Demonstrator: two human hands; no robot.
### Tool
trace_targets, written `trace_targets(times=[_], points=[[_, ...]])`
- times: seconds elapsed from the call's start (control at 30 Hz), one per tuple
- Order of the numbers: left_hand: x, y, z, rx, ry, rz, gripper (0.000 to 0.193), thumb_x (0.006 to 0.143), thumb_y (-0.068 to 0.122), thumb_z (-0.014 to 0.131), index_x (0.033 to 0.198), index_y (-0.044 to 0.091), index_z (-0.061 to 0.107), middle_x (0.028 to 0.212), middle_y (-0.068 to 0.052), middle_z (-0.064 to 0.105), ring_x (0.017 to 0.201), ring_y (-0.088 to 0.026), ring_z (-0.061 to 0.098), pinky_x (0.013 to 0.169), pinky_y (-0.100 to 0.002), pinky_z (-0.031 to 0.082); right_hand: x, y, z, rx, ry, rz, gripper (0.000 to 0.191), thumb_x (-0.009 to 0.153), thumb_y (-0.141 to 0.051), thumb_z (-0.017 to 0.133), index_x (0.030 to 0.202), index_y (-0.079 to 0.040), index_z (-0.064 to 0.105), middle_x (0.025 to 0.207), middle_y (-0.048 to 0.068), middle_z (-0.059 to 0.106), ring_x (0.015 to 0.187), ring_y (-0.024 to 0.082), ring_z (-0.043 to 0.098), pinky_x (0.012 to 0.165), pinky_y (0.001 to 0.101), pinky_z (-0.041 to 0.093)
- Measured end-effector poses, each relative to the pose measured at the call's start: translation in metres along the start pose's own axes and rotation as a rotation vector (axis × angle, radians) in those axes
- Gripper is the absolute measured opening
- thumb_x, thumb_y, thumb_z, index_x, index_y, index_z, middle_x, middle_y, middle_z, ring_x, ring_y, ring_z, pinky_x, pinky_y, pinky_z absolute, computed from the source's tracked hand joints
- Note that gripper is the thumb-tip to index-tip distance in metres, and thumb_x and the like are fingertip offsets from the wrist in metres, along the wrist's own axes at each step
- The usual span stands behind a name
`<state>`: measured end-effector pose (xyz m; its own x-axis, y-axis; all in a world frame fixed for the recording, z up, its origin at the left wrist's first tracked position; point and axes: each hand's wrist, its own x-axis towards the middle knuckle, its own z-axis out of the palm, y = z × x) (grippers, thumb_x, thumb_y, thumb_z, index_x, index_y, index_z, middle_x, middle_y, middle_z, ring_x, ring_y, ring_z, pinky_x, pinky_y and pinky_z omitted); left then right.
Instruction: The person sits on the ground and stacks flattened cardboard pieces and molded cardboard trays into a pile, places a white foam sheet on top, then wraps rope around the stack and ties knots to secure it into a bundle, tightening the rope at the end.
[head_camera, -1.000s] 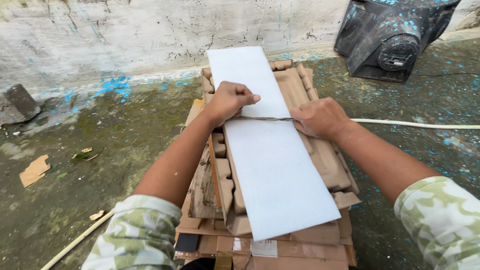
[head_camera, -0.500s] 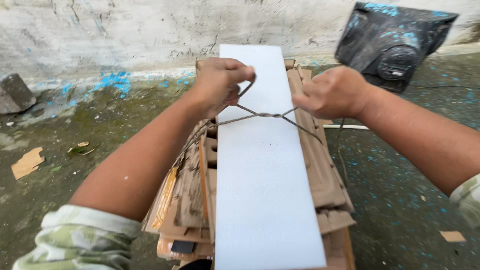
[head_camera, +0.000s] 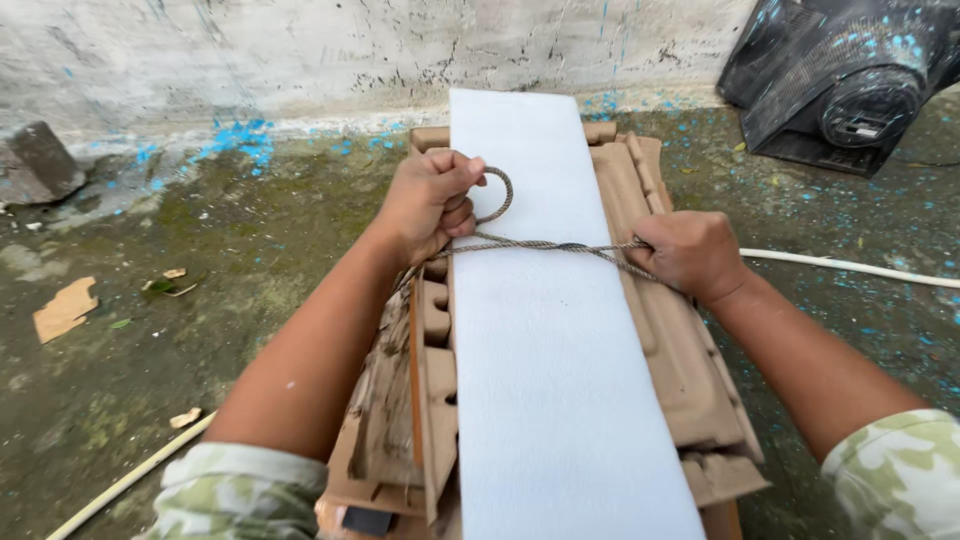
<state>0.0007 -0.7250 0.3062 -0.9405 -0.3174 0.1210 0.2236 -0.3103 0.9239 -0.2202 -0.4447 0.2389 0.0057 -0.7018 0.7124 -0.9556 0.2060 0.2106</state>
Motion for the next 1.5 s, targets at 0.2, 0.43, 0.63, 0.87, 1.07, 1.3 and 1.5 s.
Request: trace_targets(times=[0.2, 0.43, 0.63, 0.87, 1.07, 1.3, 1.5], points=[[-0.015, 0.020, 0.045, -0.017, 0.333, 0.000, 0.017, 0.095, 0.012, 0.066, 0.109, 0.018, 0.057, 0.060, 0.003, 0.041, 0.044, -0.008, 0.033, 0.041, -0.027, 0.027, -0.014, -0.008, -0.017, -0.006, -0.071, 0.094, 0.023, 0.078, -0.031, 0.080, 0.083, -0.016, 0.063, 0.073, 0.007, 0.066, 0.068, 0.032, 0.067, 0.059, 0.0464, 0.053], [-0.083, 0.080, -0.053, -0.615, 0.760, 0.230, 0.007, 0.103, 0.010, 0.049, 0.097, 0.009, 0.052, 0.064, 0.001, 0.038, 0.051, -0.011, 0.034, 0.047, -0.028, 0.033, -0.019, -0.005, -0.014, -0.023, -0.056, 0.163, 0.023, 0.081, -0.037, 0.077, 0.082, -0.018, 0.064, 0.070, 0.008, 0.067, 0.067, 0.033, 0.068, 0.058, 0.0468, 0.055], [-0.184, 0.104, -0.125, -0.170, 0.920, -0.042, 0.030, 0.106, 0.010, 0.041, 0.130, 0.008, 0.058, 0.079, -0.006, 0.061, 0.065, -0.016, 0.059, 0.069, -0.037, 0.058, -0.017, -0.005, -0.011, -0.051, -0.040, 0.128, 0.017, 0.087, -0.033, 0.073, 0.084, -0.019, 0.063, 0.074, 0.008, 0.068, 0.067, 0.034, 0.068, 0.059, 0.0478, 0.054], [-0.157, 0.081, -0.090, 1.810, 0.753, -0.229, 0.056, 0.089, 0.050, 0.079, 0.106, -0.003, 0.071, 0.102, -0.026, 0.070, 0.093, -0.042, 0.068, 0.078, -0.051, 0.054, -0.015, -0.010, -0.014, -0.083, -0.093, 0.135, 0.024, 0.089, -0.036, 0.075, 0.084, -0.017, 0.061, 0.073, 0.007, 0.067, 0.068, 0.033, 0.068, 0.060, 0.0468, 0.055], [-0.072, 0.033, 0.061, 1.630, 0.129, 0.303, 0.040, 0.081, 0.034, 0.080, 0.111, 0.009, 0.074, 0.109, -0.017, 0.072, 0.099, -0.036, 0.069, 0.085, -0.048, 0.054, -0.012, -0.014, -0.018, -0.083, -0.085, 0.151, 0.023, 0.086, -0.036, 0.076, 0.086, -0.017, 0.062, 0.074, 0.007, 0.068, 0.069, 0.033, 0.069, 0.060, 0.0468, 0.055], [-0.039, 0.008, 0.094, 2.104, -0.142, 0.000, 0.030, 0.094, 0.030, 0.071, 0.110, 0.006, 0.070, 0.113, -0.016, 0.074, 0.109, -0.033, 0.071, 0.091, -0.048, 0.056, -0.014, -0.012, -0.013, -0.084, -0.047, 0.166, 0.021, 0.087, -0.035, 0.075, 0.083, -0.019, 0.062, 0.073, 0.007, 0.068, 0.067, 0.033, 0.068, 0.059, 0.0470, 0.055], [-0.016, -0.006, 0.068, 2.033, -0.219, 0.163, 0.024, 0.101, 0.006, 0.054, 0.121, -0.005, 0.061, 0.121, -0.028, 0.065, 0.108, -0.039, 0.067, 0.092, -0.049, 0.054, -0.017, -0.009, -0.012, -0.051, -0.031, 0.149, 0.025, 0.084, -0.034, 0.077, 0.084, -0.016, 0.060, 0.072, 0.007, 0.067, 0.068, 0.032, 0.068, 0.060, 0.0468, 0.055]])
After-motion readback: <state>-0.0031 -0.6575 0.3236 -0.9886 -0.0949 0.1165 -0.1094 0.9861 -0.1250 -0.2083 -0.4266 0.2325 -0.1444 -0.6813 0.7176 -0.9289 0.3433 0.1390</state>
